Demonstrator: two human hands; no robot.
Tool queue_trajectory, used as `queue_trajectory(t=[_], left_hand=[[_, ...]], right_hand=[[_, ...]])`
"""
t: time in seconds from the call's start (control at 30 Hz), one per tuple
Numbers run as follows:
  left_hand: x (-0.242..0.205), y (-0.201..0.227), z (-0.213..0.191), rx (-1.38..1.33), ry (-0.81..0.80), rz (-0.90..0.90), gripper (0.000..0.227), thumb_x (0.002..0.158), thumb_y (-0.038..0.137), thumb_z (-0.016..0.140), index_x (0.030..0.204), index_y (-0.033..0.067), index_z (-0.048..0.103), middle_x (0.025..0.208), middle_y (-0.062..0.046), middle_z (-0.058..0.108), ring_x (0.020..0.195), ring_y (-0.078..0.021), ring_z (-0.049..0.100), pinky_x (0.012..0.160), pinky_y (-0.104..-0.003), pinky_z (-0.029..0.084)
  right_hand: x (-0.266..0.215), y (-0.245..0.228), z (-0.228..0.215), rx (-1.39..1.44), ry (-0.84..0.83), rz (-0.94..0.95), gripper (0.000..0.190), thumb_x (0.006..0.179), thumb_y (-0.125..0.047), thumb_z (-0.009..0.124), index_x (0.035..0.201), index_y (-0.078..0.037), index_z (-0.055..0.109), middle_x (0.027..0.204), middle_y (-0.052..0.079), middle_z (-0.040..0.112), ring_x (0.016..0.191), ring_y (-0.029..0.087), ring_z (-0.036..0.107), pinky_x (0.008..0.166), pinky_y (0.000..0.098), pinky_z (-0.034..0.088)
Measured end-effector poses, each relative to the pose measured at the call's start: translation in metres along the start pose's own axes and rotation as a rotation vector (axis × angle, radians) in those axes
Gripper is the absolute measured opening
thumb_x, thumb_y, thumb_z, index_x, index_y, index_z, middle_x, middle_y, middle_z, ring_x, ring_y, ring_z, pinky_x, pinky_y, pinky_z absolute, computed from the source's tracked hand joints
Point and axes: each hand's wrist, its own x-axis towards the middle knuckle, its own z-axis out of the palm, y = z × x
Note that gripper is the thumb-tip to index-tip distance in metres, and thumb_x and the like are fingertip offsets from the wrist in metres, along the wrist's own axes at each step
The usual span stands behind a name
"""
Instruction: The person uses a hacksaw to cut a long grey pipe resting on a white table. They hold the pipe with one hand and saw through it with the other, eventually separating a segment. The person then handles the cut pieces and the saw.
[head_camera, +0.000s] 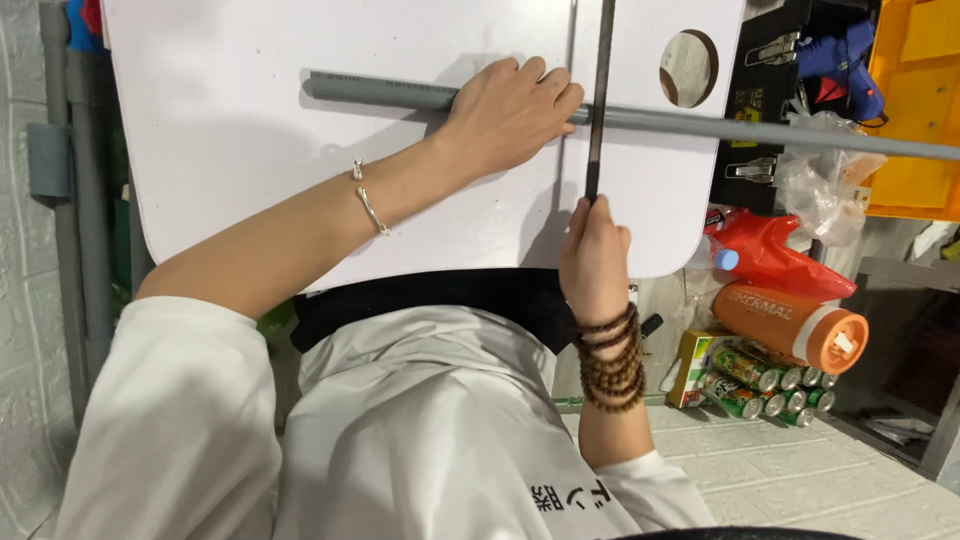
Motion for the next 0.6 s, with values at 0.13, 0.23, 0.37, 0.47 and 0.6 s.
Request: queue_trajectory(t=[0.13,0.23,0.37,0.47,0.6], left_hand=[[0.009,0.000,-0.011,-0.012,-0.079,0.017,0.040,0.111,0.060,0.056,0.107,0.0210,0.061,0.091,0.007,0.065,0.071,-0.0136,0.059,0.047,-0.028,0.040],[0.008,-0.003,-0.018,-0.078,-0.231,0.027,0.041,0.115,0.055,0.049,0.112,0.0158,0.061,0.096,0.001,0.067,0.070,-0.0145,0.058,0.049,-0.028,0.044],[0.008,-0.003,-0.016,-0.082,-0.185,0.017,0.042,0.112,0.058,0.054,0.108,0.0171,0.061,0.095,0.003,0.067,0.069,-0.0118,0.059,0.046,-0.027,0.042],[0.006,0.003,-0.013,-0.037,-0.132,-0.001,0.041,0.110,0.060,0.056,0.106,0.0190,0.061,0.092,0.006,0.065,0.069,-0.0118,0.058,0.048,-0.027,0.042],[0.010,-0.001,-0.016,-0.172,-0.279,0.020,0.041,0.115,0.050,0.052,0.117,0.0106,0.062,0.096,-0.003,0.068,0.067,-0.0117,0.058,0.047,-0.025,0.048]], right_hand=[[-0.045,-0.003,-0.012,0.024,-0.047,0.119,0.030,0.118,-0.023,0.035,0.097,-0.005,0.046,0.060,0.013,0.049,0.049,0.039,0.042,0.062,0.0561,0.037],[-0.030,-0.009,-0.011,0.081,-0.032,0.055,0.035,0.118,-0.020,0.039,0.085,-0.007,0.039,0.055,0.002,0.026,0.037,0.017,0.022,0.040,0.0369,0.018],[-0.021,-0.007,-0.002,0.041,-0.048,0.150,0.034,0.118,-0.024,0.032,0.095,-0.004,0.046,0.066,0.014,0.046,0.056,0.037,0.040,0.063,0.0528,0.034],[-0.047,-0.005,-0.008,0.030,-0.039,0.103,0.031,0.118,-0.022,0.036,0.092,-0.007,0.045,0.065,0.010,0.044,0.054,0.034,0.041,0.071,0.0505,0.039],[0.007,-0.009,-0.008,0.098,-0.047,0.097,0.036,0.120,-0.022,0.032,0.089,-0.006,0.042,0.061,0.004,0.036,0.050,0.025,0.029,0.065,0.0451,0.035]])
